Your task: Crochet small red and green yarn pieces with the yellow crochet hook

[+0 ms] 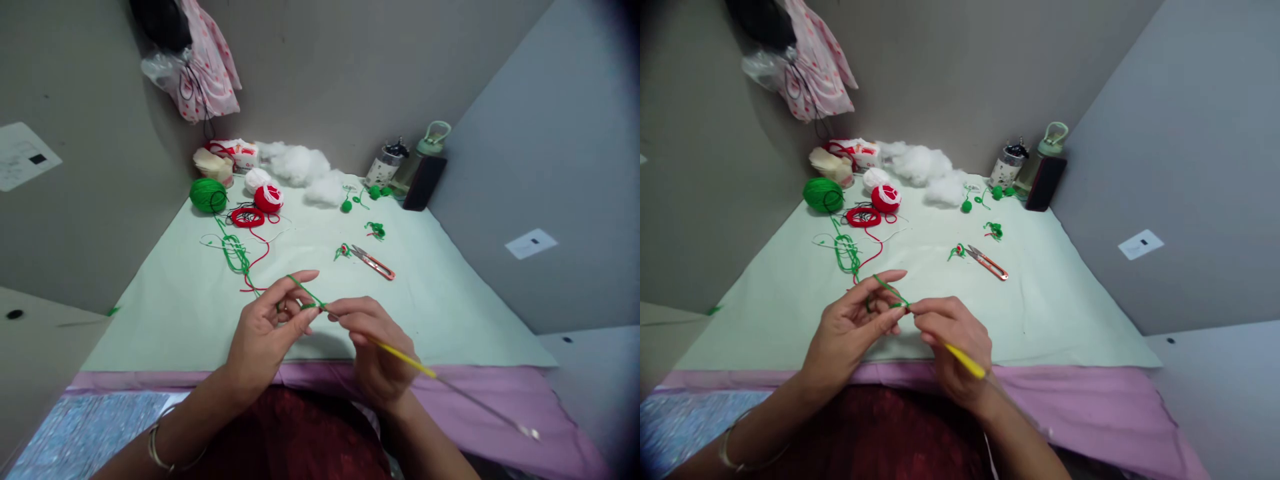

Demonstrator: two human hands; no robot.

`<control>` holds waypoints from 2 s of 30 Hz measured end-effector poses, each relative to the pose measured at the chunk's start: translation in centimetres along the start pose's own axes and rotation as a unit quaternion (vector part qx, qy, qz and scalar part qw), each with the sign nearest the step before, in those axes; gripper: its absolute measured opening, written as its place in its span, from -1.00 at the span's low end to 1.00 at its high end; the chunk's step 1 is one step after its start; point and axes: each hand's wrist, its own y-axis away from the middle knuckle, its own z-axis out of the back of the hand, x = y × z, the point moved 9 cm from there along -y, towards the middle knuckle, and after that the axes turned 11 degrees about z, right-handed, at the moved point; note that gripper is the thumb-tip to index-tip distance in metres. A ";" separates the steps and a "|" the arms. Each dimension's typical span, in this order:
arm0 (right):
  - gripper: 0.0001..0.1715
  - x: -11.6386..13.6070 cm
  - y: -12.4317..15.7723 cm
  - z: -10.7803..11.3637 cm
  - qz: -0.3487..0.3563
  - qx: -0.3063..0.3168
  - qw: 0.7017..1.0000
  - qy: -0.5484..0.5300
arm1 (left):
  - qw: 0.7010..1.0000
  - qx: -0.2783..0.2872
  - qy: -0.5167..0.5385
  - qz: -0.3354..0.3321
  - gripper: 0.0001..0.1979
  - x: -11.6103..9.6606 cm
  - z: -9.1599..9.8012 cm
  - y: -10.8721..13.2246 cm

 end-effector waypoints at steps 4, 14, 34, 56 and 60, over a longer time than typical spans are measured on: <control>-0.73 -0.9 -0.1 -0.1 -0.030 -0.059 0.996 -0.059 | 1.000 -0.005 0.010 0.002 -0.62 0.0 0.0 -0.2; -0.74 -1.2 0.5 -0.3 -0.032 -0.052 0.998 -0.031 | 0.999 -0.008 0.030 0.023 -0.53 0.6 0.1 -0.6; -0.50 0.5 -0.1 -1.2 0.039 0.037 0.991 0.122 | 0.999 -0.016 0.020 0.039 -0.34 0.7 0.3 -0.4; -0.82 -3.7 0.1 -0.2 -0.194 -0.110 0.954 -0.201 | 0.990 0.096 0.063 0.085 -0.44 1.2 -0.9 -0.3; -0.78 -2.8 -0.2 -0.6 -0.152 -0.092 0.977 -0.116 | 0.990 0.080 0.081 0.083 -0.51 1.7 -1.1 -0.6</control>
